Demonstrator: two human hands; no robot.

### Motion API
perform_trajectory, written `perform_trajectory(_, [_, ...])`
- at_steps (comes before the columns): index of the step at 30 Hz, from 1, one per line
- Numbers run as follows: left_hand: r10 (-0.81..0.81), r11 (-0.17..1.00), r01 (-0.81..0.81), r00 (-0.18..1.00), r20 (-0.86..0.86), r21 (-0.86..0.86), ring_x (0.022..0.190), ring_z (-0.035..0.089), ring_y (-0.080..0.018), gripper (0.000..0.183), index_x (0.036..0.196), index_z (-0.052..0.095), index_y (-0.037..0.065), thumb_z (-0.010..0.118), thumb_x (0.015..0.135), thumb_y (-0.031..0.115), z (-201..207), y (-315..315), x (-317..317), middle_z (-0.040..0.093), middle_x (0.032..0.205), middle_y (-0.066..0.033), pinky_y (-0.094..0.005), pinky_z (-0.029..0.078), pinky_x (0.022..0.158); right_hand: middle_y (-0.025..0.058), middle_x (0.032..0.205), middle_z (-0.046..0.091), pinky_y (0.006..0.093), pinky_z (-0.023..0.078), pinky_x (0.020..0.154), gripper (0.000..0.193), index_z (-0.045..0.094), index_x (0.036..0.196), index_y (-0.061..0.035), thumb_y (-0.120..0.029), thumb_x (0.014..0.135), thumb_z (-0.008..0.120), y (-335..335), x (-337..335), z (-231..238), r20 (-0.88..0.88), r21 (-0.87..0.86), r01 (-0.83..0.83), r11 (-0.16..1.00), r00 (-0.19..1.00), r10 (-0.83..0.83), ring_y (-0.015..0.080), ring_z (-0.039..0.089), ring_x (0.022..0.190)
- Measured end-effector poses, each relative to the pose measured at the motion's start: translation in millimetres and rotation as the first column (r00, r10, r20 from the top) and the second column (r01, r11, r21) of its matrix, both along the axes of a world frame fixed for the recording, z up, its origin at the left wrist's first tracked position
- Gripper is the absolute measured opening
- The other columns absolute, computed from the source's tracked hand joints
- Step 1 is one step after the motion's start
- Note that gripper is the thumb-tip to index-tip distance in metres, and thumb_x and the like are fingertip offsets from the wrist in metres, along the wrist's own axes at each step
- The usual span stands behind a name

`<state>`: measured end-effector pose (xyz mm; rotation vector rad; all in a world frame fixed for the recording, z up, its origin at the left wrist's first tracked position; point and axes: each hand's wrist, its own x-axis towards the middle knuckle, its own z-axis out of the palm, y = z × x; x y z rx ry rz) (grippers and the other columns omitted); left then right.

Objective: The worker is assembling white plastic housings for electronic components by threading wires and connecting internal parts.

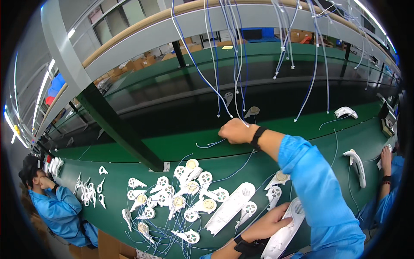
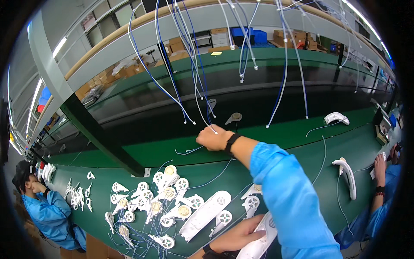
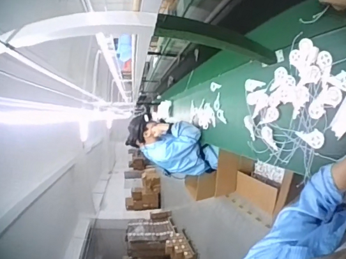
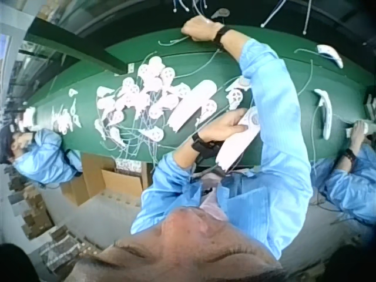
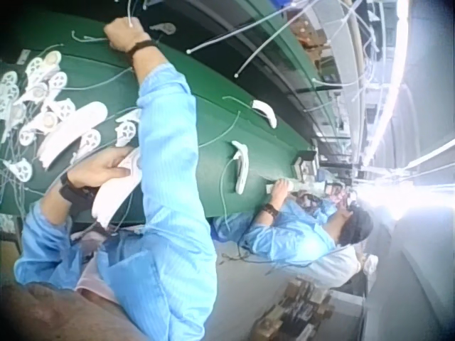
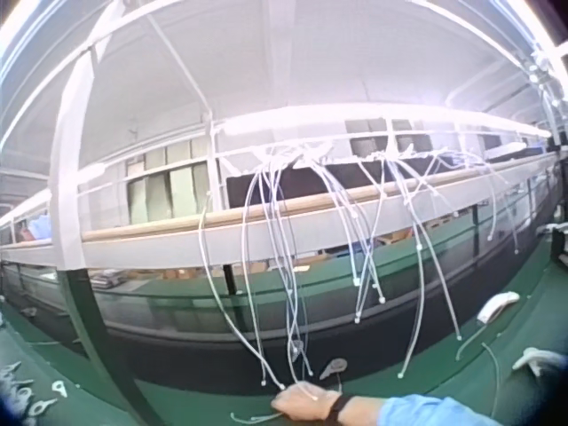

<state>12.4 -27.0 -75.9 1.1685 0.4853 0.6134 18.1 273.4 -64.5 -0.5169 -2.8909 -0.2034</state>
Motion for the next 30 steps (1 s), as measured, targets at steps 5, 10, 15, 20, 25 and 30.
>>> perform_trajectory(5, [0.089, 0.988, -0.074, 0.99, 0.108, -0.138, 0.114, 0.053, -0.0109, 0.051, 0.142, 0.037, -0.003, 0.054, 0.095, 0.001, 22, -1, -13, 0.055, 0.13, -0.0071, -0.0255, 0.043, 0.097, 0.0087, 0.076, 0.066, 0.0408, 0.051, 0.067, 0.008, 0.064, 0.079, -0.008, -0.007, 0.07, 0.063, -21, 95, 62, -0.211, -0.086, 0.087, 0.992, 0.972, -0.103, 0.0303, 0.065, 0.078])
perform_trajectory(10, [0.479, 0.85, -0.411, 0.864, 0.157, -0.33, 0.084, 0.066, -0.0132, 0.034, 0.126, 0.053, -0.004, 0.053, 0.092, 0.002, 31, 3, -24, 0.066, 0.103, -0.0087, -0.0256, 0.054, 0.074, 0.0091, 0.078, 0.065, 0.0394, 0.051, 0.068, 0.007, 0.064, 0.079, -0.0055, -0.008, 0.072, 0.065, -76, 160, 116, -0.27, -0.108, 0.143, 0.984, 0.948, -0.167, 0.0298, 0.064, 0.078])
perform_trajectory(15, [0.773, 0.606, -0.659, 0.621, 0.132, -0.446, 0.063, 0.063, -0.0192, 0.03, 0.114, 0.056, -0.004, 0.049, 0.093, 0.017, 12, 14, -33, 0.064, 0.079, -0.0119, -0.0281, 0.052, 0.056, 0.006, 0.079, 0.066, 0.0353, 0.052, 0.063, 0.009, 0.067, 0.078, -0.0078, -0.005, 0.071, 0.07, -147, 210, 131, -0.317, -0.181, 0.073, 0.981, 0.94, -0.128, 0.0251, 0.064, 0.075])
perform_trajectory(20, [0.79, 0.556, -0.589, 0.593, 0.153, -0.586, 0.063, 0.06, -0.0241, 0.039, 0.117, 0.051, 0.0, 0.049, 0.091, 0.03, 16, 16, -36, 0.06, 0.079, -0.0128, -0.0338, 0.049, 0.055, 0.0013, 0.083, 0.068, 0.0321, 0.053, 0.062, 0.014, 0.066, 0.081, -0.0105, -0.006, 0.07, 0.073, -225, 236, 132, -0.362, -0.232, -0.045, 0.972, 0.931, -0.043, 0.0208, 0.065, 0.076])
perform_trajectory(25, [0.791, 0.569, -0.622, 0.593, 0.151, -0.538, 0.067, 0.063, -0.0289, 0.046, 0.119, 0.051, 0.0, 0.049, 0.089, 0.035, 16, 18, -34, 0.062, 0.082, -0.0149, -0.038, 0.051, 0.058, -0.0023, 0.097, 0.067, 0.0317, 0.053, 0.06, 0.015, 0.065, 0.09, -0.0103, -0.011, 0.077, 0.071, -275, 241, 113, -0.293, -0.303, -0.157, 0.94, 0.954, 0.065, 0.0167, 0.063, 0.084])
perform_trajectory(30, [0.73, 0.647, -0.533, 0.639, 0.242, -0.545, 0.071, 0.065, -0.0334, 0.05, 0.122, 0.051, -0.001, 0.048, 0.088, 0.036, 16, 19, -28, 0.064, 0.09, -0.0189, -0.0411, 0.053, 0.063, 0.0025, 0.104, 0.066, 0.0337, 0.054, 0.069, 0.026, 0.063, 0.105, -0.0078, -0.016, 0.081, 0.07, -303, 232, 97, -0.185, -0.576, -0.239, 0.782, 0.97, 0.16, 0.021, 0.063, 0.088])
